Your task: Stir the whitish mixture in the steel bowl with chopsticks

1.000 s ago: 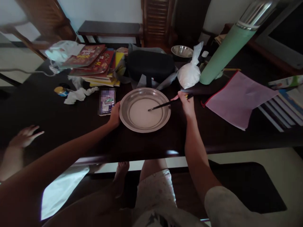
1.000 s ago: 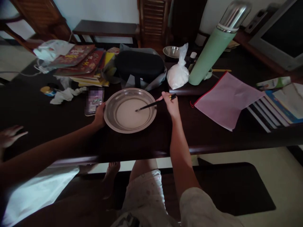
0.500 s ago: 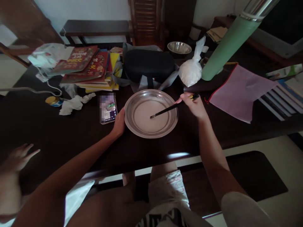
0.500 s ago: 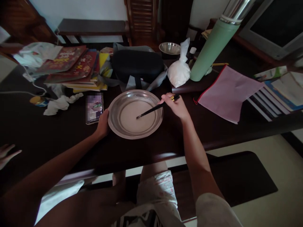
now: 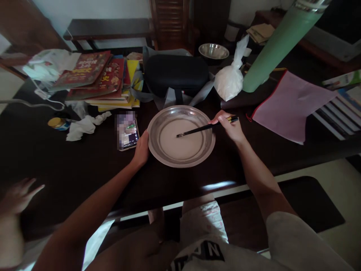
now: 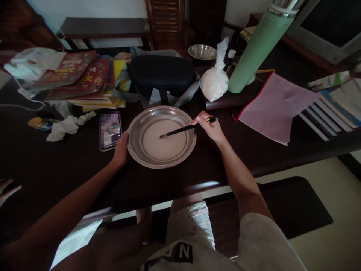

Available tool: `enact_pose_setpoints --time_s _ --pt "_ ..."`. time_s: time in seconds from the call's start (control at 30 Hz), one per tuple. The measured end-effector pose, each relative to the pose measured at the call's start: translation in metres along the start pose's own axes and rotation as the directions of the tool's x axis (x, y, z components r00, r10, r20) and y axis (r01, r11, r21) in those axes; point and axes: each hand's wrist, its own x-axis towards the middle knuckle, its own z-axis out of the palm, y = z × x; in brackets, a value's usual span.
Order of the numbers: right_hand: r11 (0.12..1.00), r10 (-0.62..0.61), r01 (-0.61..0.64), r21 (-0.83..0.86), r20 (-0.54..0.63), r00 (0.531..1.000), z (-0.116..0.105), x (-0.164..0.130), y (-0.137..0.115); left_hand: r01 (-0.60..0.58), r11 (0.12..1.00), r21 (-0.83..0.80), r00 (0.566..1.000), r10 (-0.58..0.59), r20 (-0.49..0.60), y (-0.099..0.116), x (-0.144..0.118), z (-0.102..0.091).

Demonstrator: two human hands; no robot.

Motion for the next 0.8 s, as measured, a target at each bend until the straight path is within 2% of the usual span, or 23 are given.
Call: enact_pose_setpoints --time_s 0.17,0.37,0.53,0.6,0.7,0.77,0.8 --pt "0.999 0.004 0.003 0.05 -0.15 0.989 -0.009 -0.001 -0.002 0.004 0.999 -0.047 1.0 -0.004 0.003 0.0 0.001 0.001" --pt "1.0 -0.002 0.003 -0.012 0.059 0.998 -0.01 -0.002 -0.005 -0.013 0.999 -0.043 1.0 0.013 -0.009 0.001 0.0 0.0" --pt "1.0 0.012 -0.011 0.006 -0.096 0.995 -0.013 -0.002 -0.004 0.019 0.999 -0.046 1.0 -0.019 0.011 0.003 -0.001 0.0" --pt "0.999 0.02 -0.018 0.032 -0.065 0.998 -0.014 -0.003 -0.004 0.019 0.999 -0.043 1.0 -0.018 0.02 0.003 -0.001 0.001" --pt "1.0 0.011 -0.011 0.01 0.066 0.998 -0.01 -0.004 -0.005 0.02 0.999 -0.031 0.999 -0.019 0.026 0.004 0.0 0.001" --pt "1.0 0.008 -0.007 -0.022 0.075 0.997 -0.008 -0.004 -0.006 0.014 1.0 -0.025 0.999 -0.014 0.035 0.004 0.0 0.0" --pt "1.0 0.011 -0.01 -0.027 0.039 0.999 -0.008 -0.004 -0.007 0.01 1.0 -0.022 0.999 -0.009 0.038 0.004 0.0 0.0"
